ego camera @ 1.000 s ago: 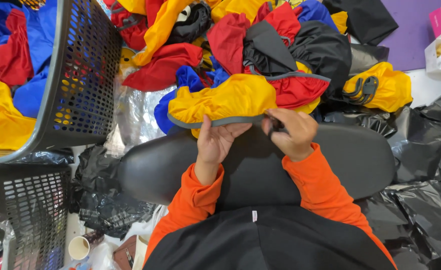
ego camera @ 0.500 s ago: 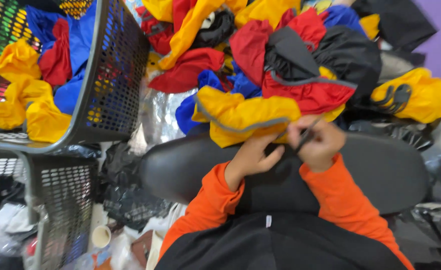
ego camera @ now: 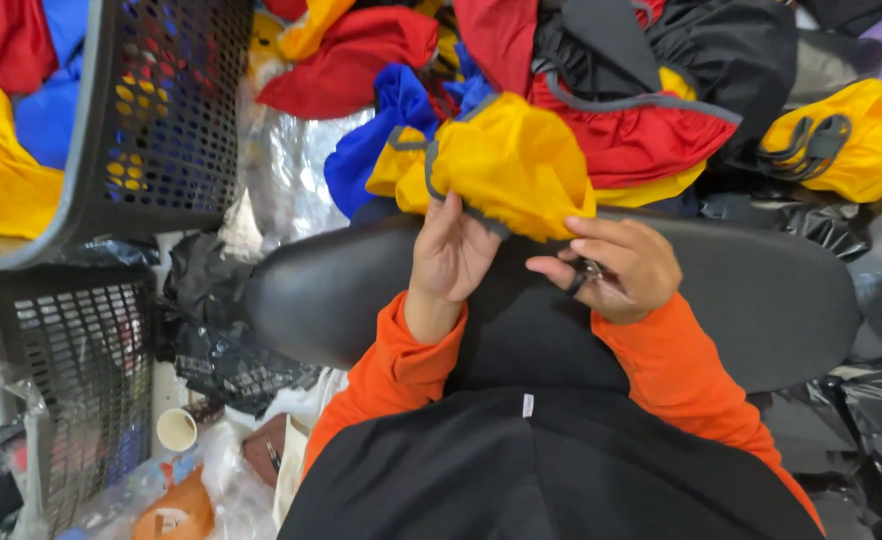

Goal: Trimming excess material and straps from yellow fabric covers using scissors and sorting them.

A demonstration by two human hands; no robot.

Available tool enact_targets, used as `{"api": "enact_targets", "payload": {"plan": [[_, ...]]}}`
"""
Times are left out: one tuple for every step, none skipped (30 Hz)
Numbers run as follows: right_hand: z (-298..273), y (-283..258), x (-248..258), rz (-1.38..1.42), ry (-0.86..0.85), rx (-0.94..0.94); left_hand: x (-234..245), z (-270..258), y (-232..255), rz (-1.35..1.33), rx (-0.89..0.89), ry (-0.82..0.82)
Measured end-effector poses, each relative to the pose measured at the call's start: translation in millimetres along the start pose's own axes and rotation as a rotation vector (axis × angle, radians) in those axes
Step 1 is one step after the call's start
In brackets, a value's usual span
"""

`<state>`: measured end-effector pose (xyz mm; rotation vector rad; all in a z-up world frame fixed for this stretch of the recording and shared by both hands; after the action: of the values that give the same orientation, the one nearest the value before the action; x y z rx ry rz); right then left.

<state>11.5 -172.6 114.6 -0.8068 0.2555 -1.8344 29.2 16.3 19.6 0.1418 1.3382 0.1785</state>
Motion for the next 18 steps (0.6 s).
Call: {"api": "enact_targets", "payload": {"plan": [[-4, 2, -6, 0.006, -0.012, -0.016, -3, -1, 0, -0.001, 0.000, 0.021], [-8, 5, -11, -0.012, 0.011, -0.032, -6, -2, -1, 0.010, -0.017, -0.007], [-11, 8, -16, -0.035, 0.036, -0.045, -10, 0, -2, 0.019, -0.032, -0.040], [-11, 5, -20, -0.034, 0.027, -0.059, -12, -3, -2, 0.017, -0.029, -0.024], [-9, 6, -23, 0.008, 0.087, -0.106, -14, -2, -1, 0.024, -0.047, -0.024], [-6, 5, -25, 0.050, 0.147, -0.154, -18, -2, 0, 0.032, -0.065, -0.025], [-7, 7, -26, 0.051, 0.143, -0.156, -16, -2, 0, 0.031, -0.067, -0.021], [-8, 8, -26, 0.066, 0.169, -0.180, -14, -2, -1, 0.013, -0.074, -0.020], [-11, 9, -26, 0.082, 0.194, -0.210, -13, -4, -1, -0.004, -0.079, -0.014], [-13, 12, -26, 0.083, 0.189, -0.216, -10, -4, -1, -0.004, -0.079, -0.006], [-15, 15, -26, 0.103, 0.182, -0.214, -7, -3, -1, -0.018, -0.083, -0.015], [-17, 18, -25, 0.123, 0.176, -0.211, -5, -3, -1, -0.031, -0.087, -0.023], [-15, 13, -28, 0.123, 0.176, -0.210, -2, -2, 0, -0.031, -0.088, -0.024], [-13, 9, -31, 0.091, 0.149, -0.208, 0, -2, 1, -0.021, -0.085, -0.031], [-12, 3, -34, 0.058, 0.122, -0.208, 2, -2, 1, -0.012, -0.081, -0.035], [-13, 2, -40, 0.058, 0.121, -0.208, 0, -3, 1, -0.013, -0.081, -0.035], [-12, 2, -45, 0.046, 0.134, -0.224, -3, -2, 2, -0.009, -0.065, -0.055], [-12, 1, -51, 0.034, 0.148, -0.239, -6, -1, 1, -0.006, -0.049, -0.076]]}}
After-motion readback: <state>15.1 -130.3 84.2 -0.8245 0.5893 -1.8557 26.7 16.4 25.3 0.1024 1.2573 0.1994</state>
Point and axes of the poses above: each hand's wrist, its own z-axis towards the middle knuckle, its own x-axis out of the back of the hand, y = z × x, the point moved 2 cm from there along z, towards the middle knuckle, and after that the axes turned 9 degrees about -x, right-handed, at the moved point
